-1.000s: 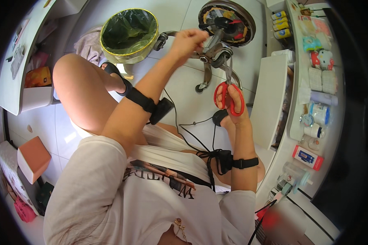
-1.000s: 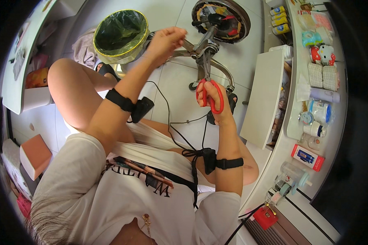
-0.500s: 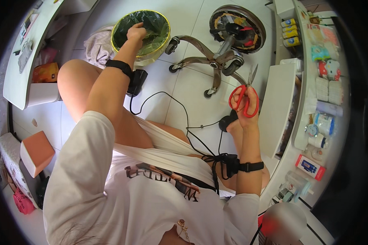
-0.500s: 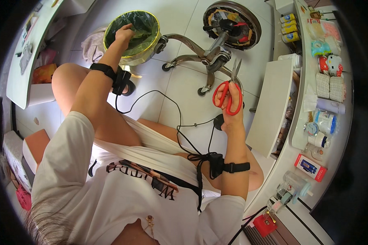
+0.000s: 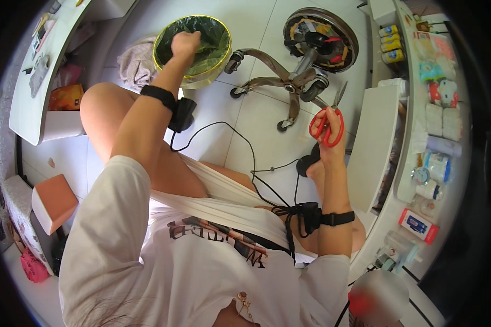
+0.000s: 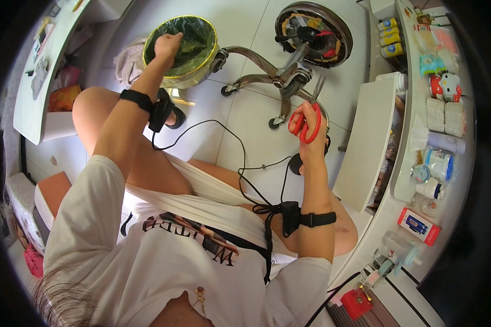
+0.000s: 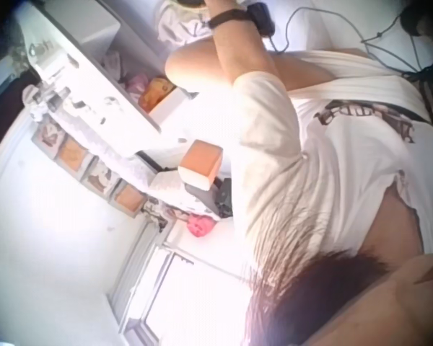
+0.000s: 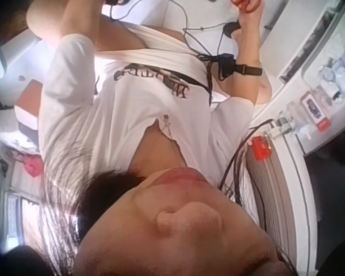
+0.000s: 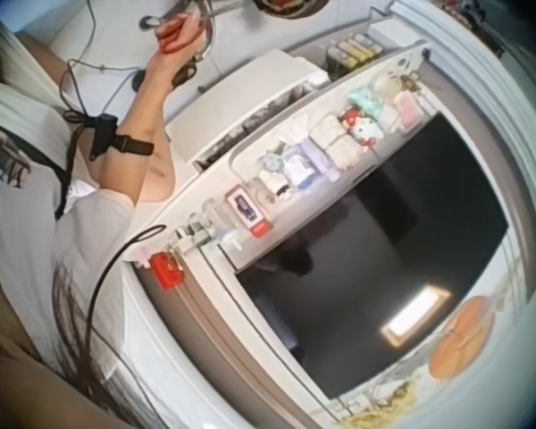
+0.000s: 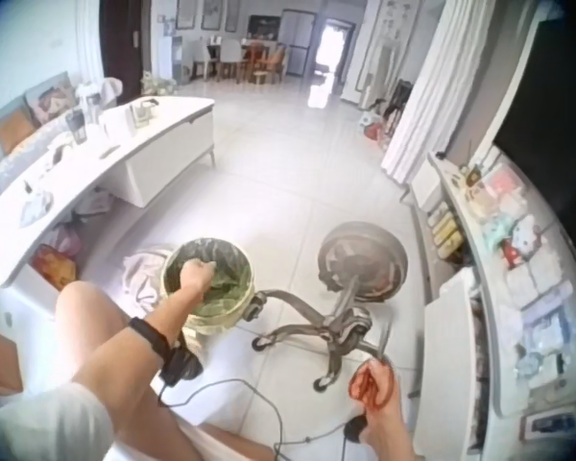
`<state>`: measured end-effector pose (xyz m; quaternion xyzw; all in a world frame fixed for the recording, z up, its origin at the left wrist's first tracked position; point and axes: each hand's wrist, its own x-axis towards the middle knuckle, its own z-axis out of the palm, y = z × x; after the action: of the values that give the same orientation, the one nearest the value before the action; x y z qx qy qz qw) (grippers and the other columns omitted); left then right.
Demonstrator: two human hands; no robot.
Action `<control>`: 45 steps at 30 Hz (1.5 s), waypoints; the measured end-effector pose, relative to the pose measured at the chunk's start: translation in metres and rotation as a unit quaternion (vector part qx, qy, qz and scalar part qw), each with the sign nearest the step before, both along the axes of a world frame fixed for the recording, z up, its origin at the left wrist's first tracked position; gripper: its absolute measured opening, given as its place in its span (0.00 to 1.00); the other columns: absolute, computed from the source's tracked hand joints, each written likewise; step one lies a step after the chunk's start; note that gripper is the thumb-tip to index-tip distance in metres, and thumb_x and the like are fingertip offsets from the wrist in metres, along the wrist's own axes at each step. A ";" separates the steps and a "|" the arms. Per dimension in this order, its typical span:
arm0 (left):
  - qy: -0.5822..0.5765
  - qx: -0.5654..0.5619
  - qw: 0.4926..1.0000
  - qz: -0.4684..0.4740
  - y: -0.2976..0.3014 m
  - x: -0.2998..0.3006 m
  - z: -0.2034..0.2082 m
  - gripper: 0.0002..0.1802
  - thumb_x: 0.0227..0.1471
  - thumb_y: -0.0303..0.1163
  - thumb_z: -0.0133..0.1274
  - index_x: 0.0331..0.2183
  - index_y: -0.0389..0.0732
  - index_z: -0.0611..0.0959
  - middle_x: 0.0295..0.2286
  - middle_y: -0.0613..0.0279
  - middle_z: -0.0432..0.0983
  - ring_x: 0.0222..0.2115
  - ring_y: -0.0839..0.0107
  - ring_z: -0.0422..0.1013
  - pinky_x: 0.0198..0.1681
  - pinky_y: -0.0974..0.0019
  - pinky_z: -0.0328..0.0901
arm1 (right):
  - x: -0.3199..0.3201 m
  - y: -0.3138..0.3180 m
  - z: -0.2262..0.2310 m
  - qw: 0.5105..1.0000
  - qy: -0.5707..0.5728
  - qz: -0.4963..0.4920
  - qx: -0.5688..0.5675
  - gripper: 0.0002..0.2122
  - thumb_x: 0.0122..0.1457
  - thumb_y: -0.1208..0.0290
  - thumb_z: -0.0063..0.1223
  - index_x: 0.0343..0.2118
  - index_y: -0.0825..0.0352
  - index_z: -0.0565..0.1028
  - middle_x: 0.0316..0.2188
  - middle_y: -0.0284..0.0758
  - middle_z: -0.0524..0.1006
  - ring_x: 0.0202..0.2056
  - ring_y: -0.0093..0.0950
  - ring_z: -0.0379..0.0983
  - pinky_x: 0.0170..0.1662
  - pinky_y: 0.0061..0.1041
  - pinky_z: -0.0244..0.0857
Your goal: The person disassembles the base of an office chair using scissors to pry and cut away at the central cylinder mechanism while seated.
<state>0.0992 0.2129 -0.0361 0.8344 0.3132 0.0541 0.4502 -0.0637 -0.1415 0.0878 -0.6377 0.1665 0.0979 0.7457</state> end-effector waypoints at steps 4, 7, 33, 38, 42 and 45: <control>-0.097 -0.094 0.972 -0.193 -0.071 -0.021 0.017 0.17 0.45 0.38 0.55 0.35 0.36 0.76 0.28 0.62 0.73 0.26 0.76 0.68 0.28 0.72 0.64 | 0.012 -0.011 -0.005 0.999 -0.021 -0.033 -0.022 0.12 0.53 0.62 0.51 0.25 0.68 0.69 0.18 0.31 0.68 0.18 0.21 0.65 0.20 0.17 0.55; -0.032 -0.211 0.916 -0.340 -0.135 -0.053 0.038 0.22 0.47 0.44 0.55 0.38 0.37 0.73 0.33 0.60 0.70 0.34 0.75 0.67 0.33 0.70 0.65 | 0.016 -0.032 -0.003 0.997 -0.013 -0.049 -0.053 0.13 0.54 0.63 0.51 0.26 0.69 0.69 0.18 0.33 0.69 0.18 0.21 0.67 0.19 0.15 0.56; 0.100 -0.663 0.685 -0.285 -0.243 -0.096 0.063 0.23 0.60 0.42 0.30 0.47 0.35 0.68 0.40 0.53 0.71 0.39 0.67 0.70 0.38 0.71 0.65 | 0.040 -0.052 -0.024 0.935 -0.202 0.003 -0.291 0.10 0.47 0.77 0.55 0.32 0.71 0.68 0.29 0.40 0.77 0.31 0.29 0.75 0.33 0.24 0.67; 0.083 -0.665 0.684 -0.288 -0.245 -0.097 0.062 0.21 0.60 0.42 0.31 0.44 0.37 0.69 0.37 0.56 0.72 0.36 0.70 0.70 0.37 0.70 0.65 | 0.044 -0.042 -0.021 0.924 -0.229 -0.002 -0.306 0.09 0.47 0.77 0.55 0.30 0.70 0.68 0.26 0.41 0.77 0.28 0.32 0.75 0.32 0.26 0.66; 0.074 -0.656 0.694 -0.288 -0.247 -0.097 0.062 0.19 0.60 0.41 0.33 0.41 0.37 0.71 0.35 0.59 0.73 0.33 0.72 0.70 0.36 0.70 0.65 | 0.045 -0.039 -0.025 0.900 -0.252 -0.003 -0.357 0.08 0.48 0.76 0.54 0.30 0.70 0.68 0.24 0.41 0.76 0.26 0.35 0.74 0.30 0.29 0.66; 0.065 -0.647 0.702 -0.290 -0.246 -0.097 0.060 0.19 0.59 0.41 0.33 0.40 0.38 0.71 0.35 0.59 0.73 0.32 0.73 0.70 0.36 0.70 0.65 | 0.047 -0.035 -0.020 0.912 -0.182 0.005 -0.367 0.11 0.44 0.78 0.58 0.31 0.69 0.69 0.29 0.35 0.75 0.29 0.23 0.72 0.35 0.21 0.65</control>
<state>0.0020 -0.0333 0.0242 0.3893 0.0420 -0.3498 0.8511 -0.0166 -0.1767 0.0680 -0.8740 0.0491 -0.0843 0.4761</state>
